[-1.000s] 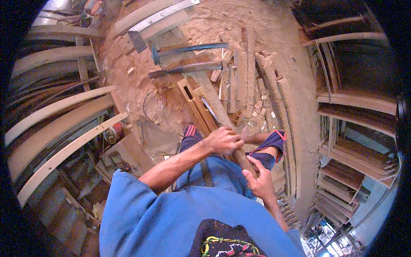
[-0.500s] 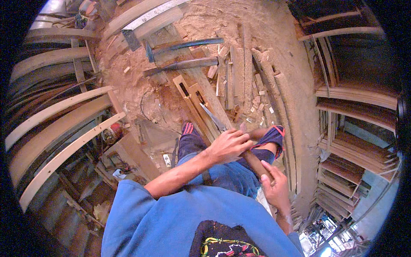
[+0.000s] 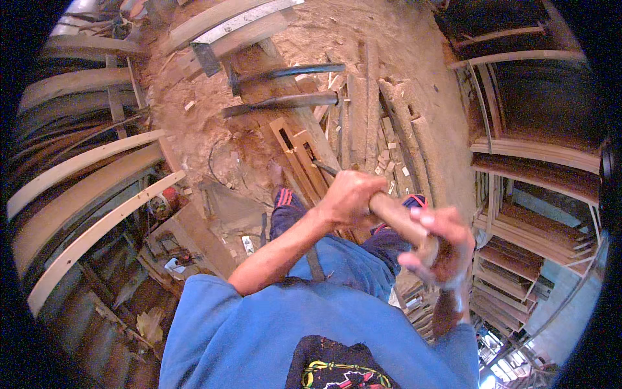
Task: The person uses a chisel and hammer to carve a notch into a small wooden block, then tests the fit with another piece. They continue to refine the notch with repeated chisel strikes and hammer taps, occasionally inspecting the joint.
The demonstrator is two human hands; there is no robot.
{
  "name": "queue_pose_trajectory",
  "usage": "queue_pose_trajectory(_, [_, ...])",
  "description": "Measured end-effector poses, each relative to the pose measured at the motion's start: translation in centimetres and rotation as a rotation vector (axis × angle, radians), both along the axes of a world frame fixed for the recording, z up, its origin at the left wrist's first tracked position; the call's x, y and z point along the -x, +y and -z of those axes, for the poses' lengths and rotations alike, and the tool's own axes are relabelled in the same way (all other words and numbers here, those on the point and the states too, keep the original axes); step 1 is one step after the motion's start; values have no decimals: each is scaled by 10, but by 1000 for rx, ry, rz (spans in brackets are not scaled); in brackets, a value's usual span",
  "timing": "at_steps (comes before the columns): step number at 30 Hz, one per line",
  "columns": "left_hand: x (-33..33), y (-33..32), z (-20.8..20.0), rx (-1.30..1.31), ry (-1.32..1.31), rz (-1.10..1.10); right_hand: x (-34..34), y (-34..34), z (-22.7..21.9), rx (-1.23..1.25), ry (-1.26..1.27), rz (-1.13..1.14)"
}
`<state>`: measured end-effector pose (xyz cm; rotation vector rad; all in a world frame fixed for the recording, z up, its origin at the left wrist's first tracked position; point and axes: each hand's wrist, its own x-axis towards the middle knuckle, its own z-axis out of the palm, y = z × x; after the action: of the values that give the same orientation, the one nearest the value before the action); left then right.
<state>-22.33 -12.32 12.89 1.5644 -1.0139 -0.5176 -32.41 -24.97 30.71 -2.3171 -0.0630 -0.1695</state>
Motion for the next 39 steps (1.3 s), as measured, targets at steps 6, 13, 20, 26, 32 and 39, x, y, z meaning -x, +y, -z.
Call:
queue_pose_trajectory(6, [-68, 12, 3, 252, 392, -186, -150, 23, 22, 235, -176, -19])
queue_pose_trajectory(13, [-79, 14, 75, 342, 307, -437, -201, 54, 66, 292, -188, 46])
queue_pose_trajectory(20, [17, 3, 70, 249, -157, -123, 47, 15, 111, -16, -150, 210])
queue_pose_trajectory(26, [48, -9, 68, 228, -528, -81, 147, 14, 146, -15, -320, 287])
queue_pose_trajectory(32, [41, 3, 59, 186, -346, -26, 113, 19, 92, 207, -268, 182])
queue_pose_trajectory(39, [45, 5, 88, 305, -627, -145, 138, 40, 162, 106, -330, 267])
